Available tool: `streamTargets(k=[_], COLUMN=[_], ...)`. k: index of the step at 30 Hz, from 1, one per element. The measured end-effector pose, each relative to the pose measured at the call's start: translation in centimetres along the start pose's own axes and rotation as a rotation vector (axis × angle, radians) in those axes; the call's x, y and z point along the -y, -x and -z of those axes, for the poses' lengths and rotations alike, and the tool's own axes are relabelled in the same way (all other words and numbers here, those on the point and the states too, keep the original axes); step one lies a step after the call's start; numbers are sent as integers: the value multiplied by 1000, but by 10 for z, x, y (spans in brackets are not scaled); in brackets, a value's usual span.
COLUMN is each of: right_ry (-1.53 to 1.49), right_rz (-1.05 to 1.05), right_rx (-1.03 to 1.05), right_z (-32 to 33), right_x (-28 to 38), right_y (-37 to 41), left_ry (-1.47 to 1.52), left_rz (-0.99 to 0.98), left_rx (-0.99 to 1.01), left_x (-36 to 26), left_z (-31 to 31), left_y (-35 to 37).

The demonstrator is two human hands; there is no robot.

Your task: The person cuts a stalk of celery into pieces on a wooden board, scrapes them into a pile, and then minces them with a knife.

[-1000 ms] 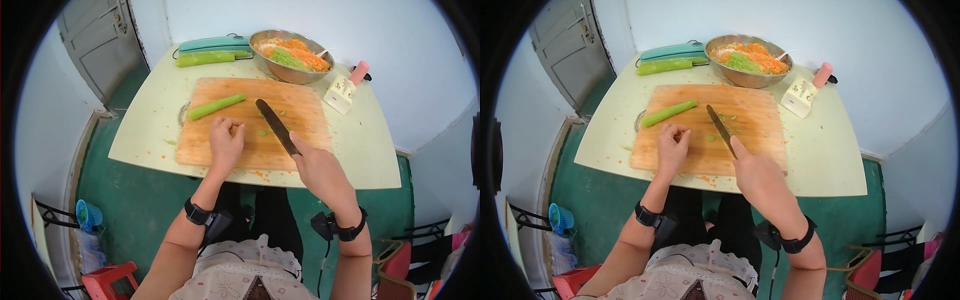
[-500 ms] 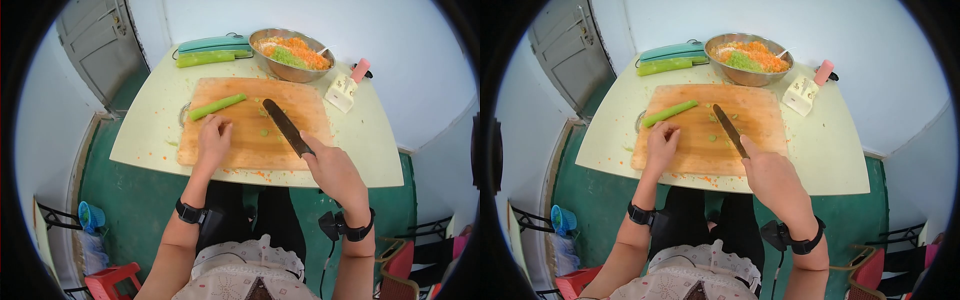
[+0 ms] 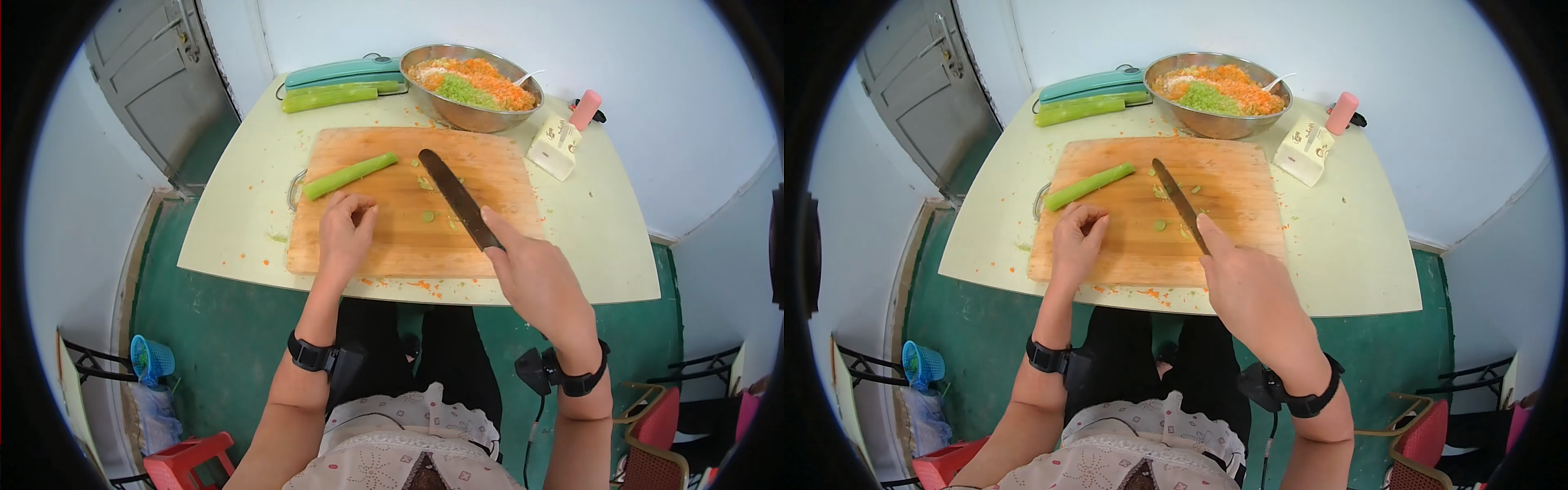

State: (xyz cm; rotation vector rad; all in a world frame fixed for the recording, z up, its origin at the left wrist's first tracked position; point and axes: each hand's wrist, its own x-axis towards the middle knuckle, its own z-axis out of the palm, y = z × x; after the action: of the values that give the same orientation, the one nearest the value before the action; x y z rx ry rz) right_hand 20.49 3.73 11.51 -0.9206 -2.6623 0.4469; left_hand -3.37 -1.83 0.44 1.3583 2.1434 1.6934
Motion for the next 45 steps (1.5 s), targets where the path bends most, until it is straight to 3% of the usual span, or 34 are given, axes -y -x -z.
streamTargets(k=[8, 11, 14, 20, 23, 26, 32, 35, 45], right_ry=[-1, -61, 31, 49, 82, 91, 70, 107, 77], right_rz=[-82, 48, 59, 151, 83, 75, 86, 113, 121], right_rx=[91, -44, 117, -12, -64, 38, -120, -17, -40], right_z=[15, 3, 3, -3, 2, -6, -3, -12, -8], right_x=[1, 1, -1, -21, -13, -20, -19, -23, -23], right_y=[8, 7, 10, 17, 19, 20, 19, 21, 21], left_ry=[-16, 6, -21, 93, 138, 81, 105, 69, 104], left_rz=[-1, -35, -10, 74, 59, 59, 59, 68, 69], left_rx=[14, -21, -12, -75, -113, -103, -112, -102, -121], left_x=[-2, 2, 1, -1, 6, 4, 8, 7, 6], left_z=[2, -1, 2, 3, 1, 4, 2, 3, 2], left_y=[1, 0, 0, 2, 2, 2, 2, 1, 1])
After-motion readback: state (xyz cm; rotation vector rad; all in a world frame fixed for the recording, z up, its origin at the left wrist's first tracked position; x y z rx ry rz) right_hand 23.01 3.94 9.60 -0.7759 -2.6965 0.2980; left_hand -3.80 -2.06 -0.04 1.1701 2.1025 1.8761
